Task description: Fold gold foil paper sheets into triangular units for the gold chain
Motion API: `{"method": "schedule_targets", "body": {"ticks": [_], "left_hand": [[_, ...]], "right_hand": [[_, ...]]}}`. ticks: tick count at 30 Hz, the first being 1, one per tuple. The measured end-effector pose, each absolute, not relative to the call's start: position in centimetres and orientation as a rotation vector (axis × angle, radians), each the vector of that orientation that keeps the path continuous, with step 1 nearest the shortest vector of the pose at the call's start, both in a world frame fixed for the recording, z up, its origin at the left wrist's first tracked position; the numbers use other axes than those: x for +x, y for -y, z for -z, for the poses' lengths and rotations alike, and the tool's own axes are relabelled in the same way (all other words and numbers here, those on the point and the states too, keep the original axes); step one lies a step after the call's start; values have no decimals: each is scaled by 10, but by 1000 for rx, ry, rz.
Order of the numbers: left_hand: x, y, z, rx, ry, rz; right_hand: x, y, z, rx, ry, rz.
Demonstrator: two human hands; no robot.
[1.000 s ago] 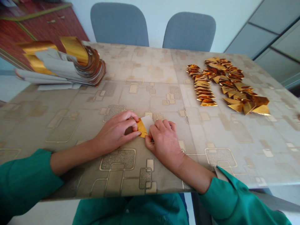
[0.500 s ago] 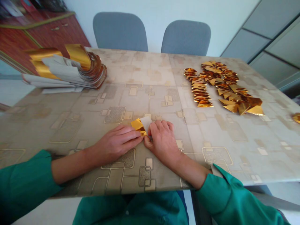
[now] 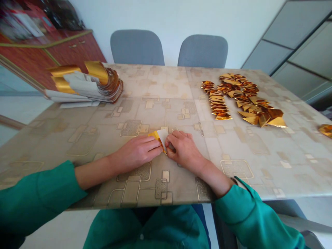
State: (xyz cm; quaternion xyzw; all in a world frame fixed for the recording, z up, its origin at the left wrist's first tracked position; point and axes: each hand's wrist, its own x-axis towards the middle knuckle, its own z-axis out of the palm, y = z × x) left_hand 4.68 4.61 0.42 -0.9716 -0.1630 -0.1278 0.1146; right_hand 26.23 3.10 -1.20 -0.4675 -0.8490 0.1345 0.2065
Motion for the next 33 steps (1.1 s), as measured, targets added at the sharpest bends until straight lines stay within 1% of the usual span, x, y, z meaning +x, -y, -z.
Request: {"method": "schedule_targets", "body": {"ticks": [4, 11, 17, 23, 25, 30, 33], "left_hand": [[45, -48, -1, -2802, 461, 421], [21, -49, -5, -2840, 514, 545], [6, -38, -2, -2901, 417, 506], [5, -33, 6, -2961, 407, 536], [6, -33, 7, -2985, 427, 553], [8, -34, 6, -3114, 450, 724], [7, -32, 4, -3144, 447, 735]], "right_hand": [[267, -30, 3, -1227, 2409, -413], [277, -31, -10, -914, 2557, -495], [268, -32, -9, -776, 2589, -536], [261, -36, -7, -856, 2472, -648], [258, -38, -5, -887, 2472, -626], [250, -37, -1, -1021, 2481, -516], [247, -35, 0, -1075, 2483, -480]]}}
